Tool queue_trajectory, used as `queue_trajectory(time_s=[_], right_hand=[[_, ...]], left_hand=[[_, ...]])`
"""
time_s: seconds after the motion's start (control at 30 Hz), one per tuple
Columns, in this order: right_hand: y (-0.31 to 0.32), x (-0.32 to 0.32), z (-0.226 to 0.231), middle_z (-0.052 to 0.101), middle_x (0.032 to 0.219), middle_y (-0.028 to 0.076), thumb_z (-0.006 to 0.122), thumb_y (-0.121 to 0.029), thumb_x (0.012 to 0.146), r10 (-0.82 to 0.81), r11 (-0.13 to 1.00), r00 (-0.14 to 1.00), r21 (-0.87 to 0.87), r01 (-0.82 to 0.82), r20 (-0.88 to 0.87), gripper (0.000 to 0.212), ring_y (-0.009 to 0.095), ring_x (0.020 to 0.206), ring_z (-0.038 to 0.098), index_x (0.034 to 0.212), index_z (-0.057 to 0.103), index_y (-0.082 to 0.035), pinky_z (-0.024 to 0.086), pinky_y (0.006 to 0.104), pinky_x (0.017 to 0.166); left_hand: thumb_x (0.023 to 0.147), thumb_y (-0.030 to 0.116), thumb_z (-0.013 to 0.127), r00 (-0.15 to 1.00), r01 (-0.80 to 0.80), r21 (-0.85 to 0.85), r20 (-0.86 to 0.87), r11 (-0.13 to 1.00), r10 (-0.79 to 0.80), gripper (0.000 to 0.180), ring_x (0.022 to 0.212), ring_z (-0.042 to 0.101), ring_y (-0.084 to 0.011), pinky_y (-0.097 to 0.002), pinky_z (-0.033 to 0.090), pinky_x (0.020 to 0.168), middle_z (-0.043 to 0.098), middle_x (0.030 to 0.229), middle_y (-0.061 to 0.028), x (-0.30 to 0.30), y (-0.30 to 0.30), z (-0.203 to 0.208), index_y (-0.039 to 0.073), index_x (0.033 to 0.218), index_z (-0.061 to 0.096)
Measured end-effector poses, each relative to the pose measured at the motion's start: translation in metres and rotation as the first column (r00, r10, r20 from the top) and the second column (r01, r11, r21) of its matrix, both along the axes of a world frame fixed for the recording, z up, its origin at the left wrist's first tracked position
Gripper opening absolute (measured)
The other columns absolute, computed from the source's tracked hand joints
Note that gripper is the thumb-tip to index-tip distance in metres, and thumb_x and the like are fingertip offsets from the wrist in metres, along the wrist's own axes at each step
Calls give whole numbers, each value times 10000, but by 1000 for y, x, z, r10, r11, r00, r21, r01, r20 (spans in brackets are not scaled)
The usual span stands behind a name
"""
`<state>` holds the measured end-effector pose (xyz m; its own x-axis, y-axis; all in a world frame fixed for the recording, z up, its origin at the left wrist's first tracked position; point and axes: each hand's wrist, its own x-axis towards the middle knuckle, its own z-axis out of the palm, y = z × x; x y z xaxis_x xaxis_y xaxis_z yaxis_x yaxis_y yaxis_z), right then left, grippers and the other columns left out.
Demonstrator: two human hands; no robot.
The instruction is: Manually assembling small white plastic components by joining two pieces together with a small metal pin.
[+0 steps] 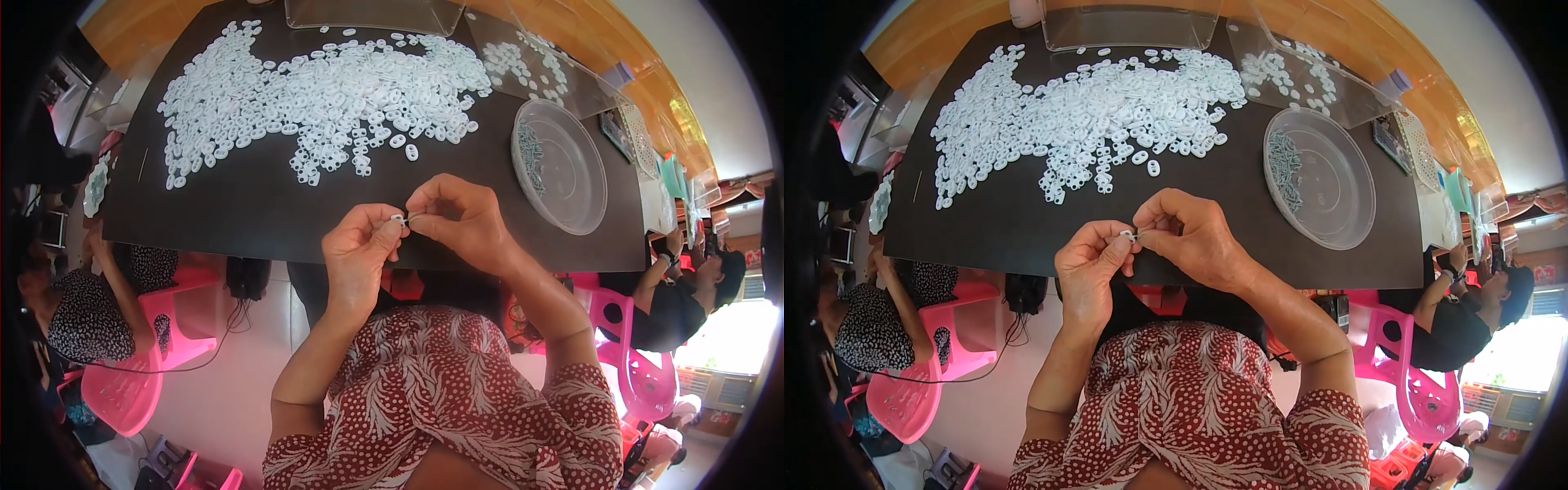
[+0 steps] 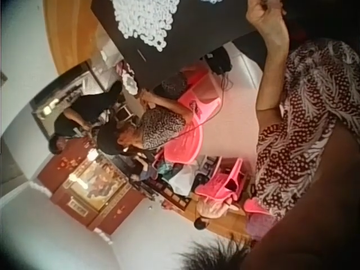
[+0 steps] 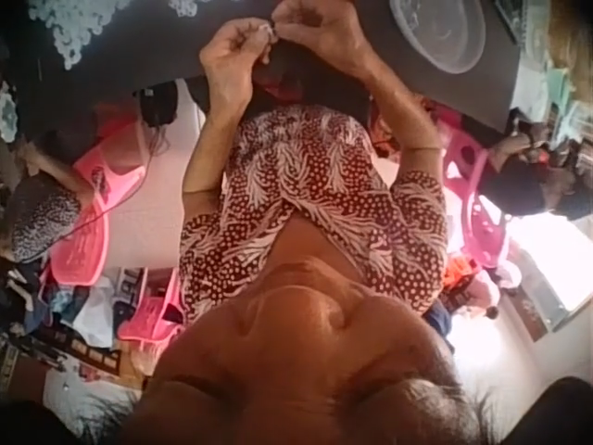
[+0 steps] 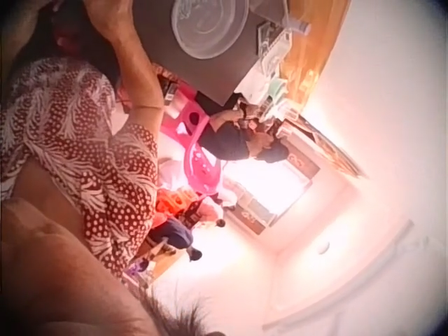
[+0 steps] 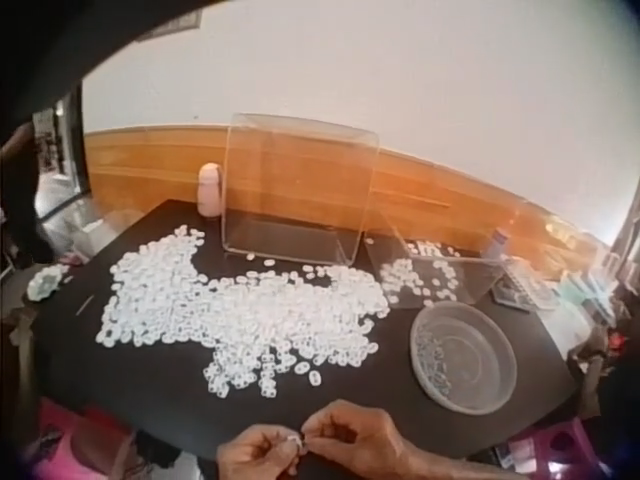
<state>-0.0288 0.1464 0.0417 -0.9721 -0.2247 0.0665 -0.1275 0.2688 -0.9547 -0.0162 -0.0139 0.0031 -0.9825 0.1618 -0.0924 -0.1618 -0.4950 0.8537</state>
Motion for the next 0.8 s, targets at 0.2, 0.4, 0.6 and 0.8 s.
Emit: queue_trajectory(time_s=[0.2, 0.4, 0.6, 0.8], right_hand=[[-1, 0, -1, 586, 727, -6, 654, -18, 784, -4, 1000, 1000, 19, 3, 19, 123, 33, 646, 498, 889, 594, 5, 432, 204, 573], [-2, 0, -3, 571, 718, -9, 662, -19, 776, -11, 1000, 1000, 28, 11, 1, 128, 37, 634, 487, 883, 596, 3, 425, 205, 563], [-10, 3, -5, 558, 713, -8, 668, -31, 776, -35, 999, 999, 26, 34, 30, 125, 36, 623, 474, 877, 600, -1, 415, 202, 551], [-17, 3, -11, 572, 729, 9, 656, -23, 791, -94, 991, 996, -95, 94, -5, 85, 60, 645, 521, 855, 602, -5, 430, 218, 568]], left_hand=[[862, 46, 605, 1000, -6, -18, -9, 1000, 5, 102, 607, 515, -102, -208, 416, 548, 626, 785, -86, 1, 0, -1, -41, 917, 603], [877, 51, 592, 999, -24, -48, -33, 999, 22, 84, 626, 495, -62, -185, 400, 549, 611, 788, -39, 4, 3, -3, -16, 926, 604], [893, 56, 577, 983, -149, -116, -121, 982, 134, 76, 622, 483, -47, -174, 388, 541, 602, 786, -22, 12, 10, -8, -11, 922, 599], [884, 46, 584, 985, -159, 16, -62, 987, 160, 93, 588, 493, -73, -189, 408, 535, 609, 779, -52, 8, 8, -4, -38, 923, 594]])
